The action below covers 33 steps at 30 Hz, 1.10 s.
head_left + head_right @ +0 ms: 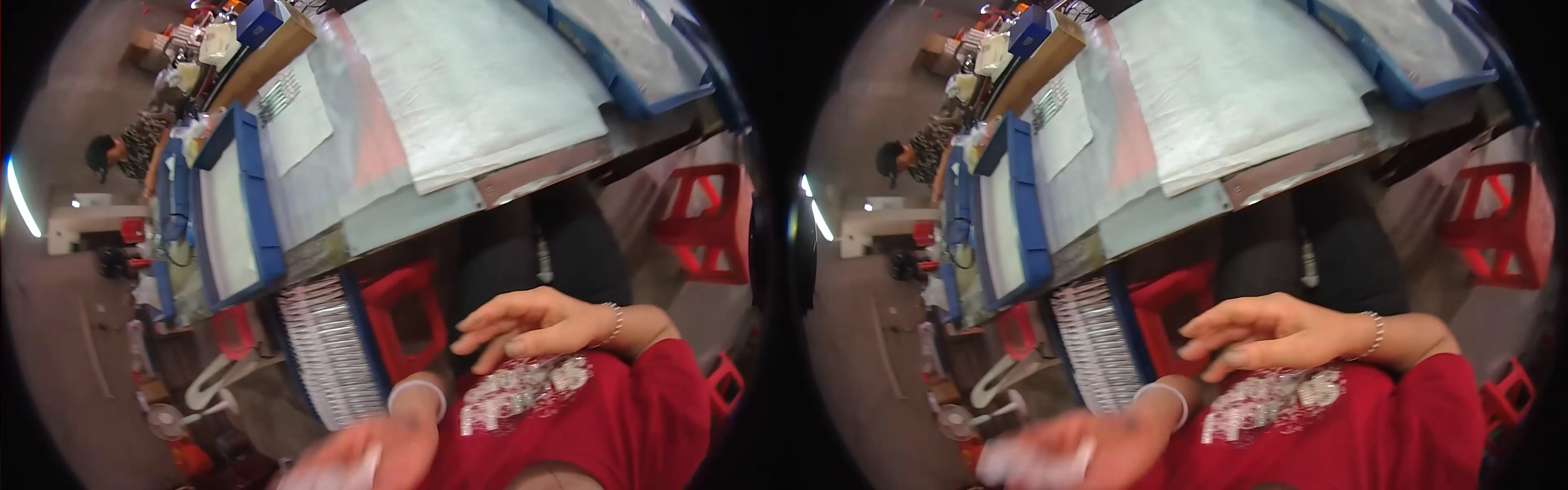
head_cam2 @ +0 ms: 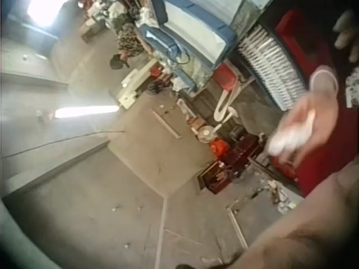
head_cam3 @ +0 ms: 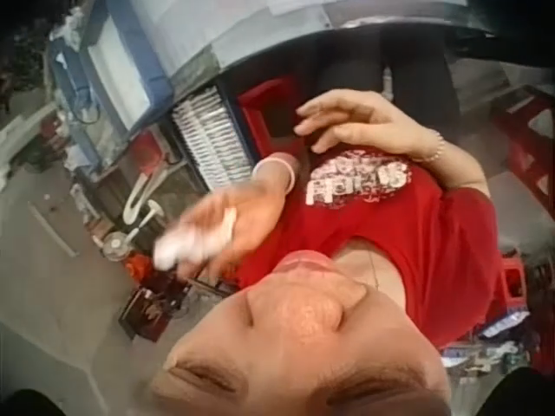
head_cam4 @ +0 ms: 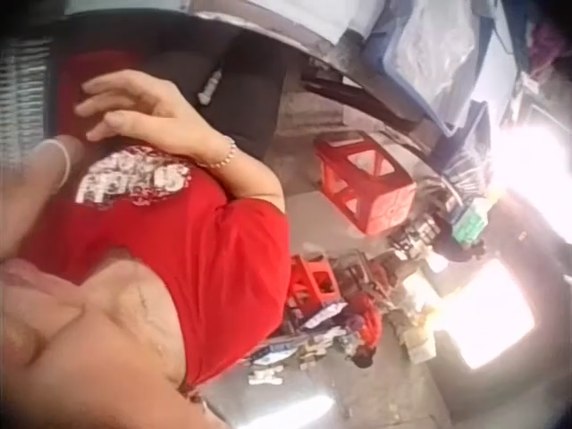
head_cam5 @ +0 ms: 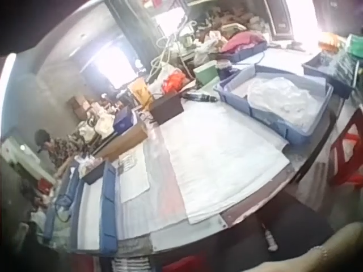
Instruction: Assembling small hardware components using a precision screwdriver and cleaning parts with a wipe.
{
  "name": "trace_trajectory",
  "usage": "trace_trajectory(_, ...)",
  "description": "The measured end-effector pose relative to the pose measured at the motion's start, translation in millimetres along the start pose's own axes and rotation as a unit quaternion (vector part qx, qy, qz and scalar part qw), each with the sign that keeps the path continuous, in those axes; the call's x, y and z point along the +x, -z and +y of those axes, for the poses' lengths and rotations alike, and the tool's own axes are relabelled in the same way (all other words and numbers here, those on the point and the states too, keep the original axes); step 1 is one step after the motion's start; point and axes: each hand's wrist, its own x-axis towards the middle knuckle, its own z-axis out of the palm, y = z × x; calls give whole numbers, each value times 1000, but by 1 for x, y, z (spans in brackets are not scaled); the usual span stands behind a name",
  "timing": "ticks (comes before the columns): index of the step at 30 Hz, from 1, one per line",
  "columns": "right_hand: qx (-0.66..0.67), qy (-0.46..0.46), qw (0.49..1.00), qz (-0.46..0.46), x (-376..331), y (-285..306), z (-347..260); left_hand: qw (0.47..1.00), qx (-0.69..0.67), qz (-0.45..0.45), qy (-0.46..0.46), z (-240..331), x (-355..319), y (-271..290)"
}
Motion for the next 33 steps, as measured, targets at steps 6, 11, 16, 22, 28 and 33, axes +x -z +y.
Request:
trace_trajectory(6, -252, -12, 968, -11, 2, 4, 0, 945, 264, -102, -166, 47, -18, -21)
trace_trajectory(11, -208, -28, 978, 15, 4, 6, -4, 806, 475, -98, -339, 41, -33, -31)
trace_trajectory(16, -302, -3, 953, -1, 3, 9, -4, 623, 630, -39, -462, 5, -46, -45)
trace_trajectory(22, -382, -5, 924, 12, -12, 9, -14, 758, 496, -123, -405, -11, -68, -60)
trace_trajectory(28, -370, -13, 928, 43, -20, 17, -13, 161, 628, -92, -756, 4, -63, -65)
trace_trajectory(33, -295, -11, 951, 96, -28, 18, -9, -115, 484, 162, -852, 12, -26, -77)
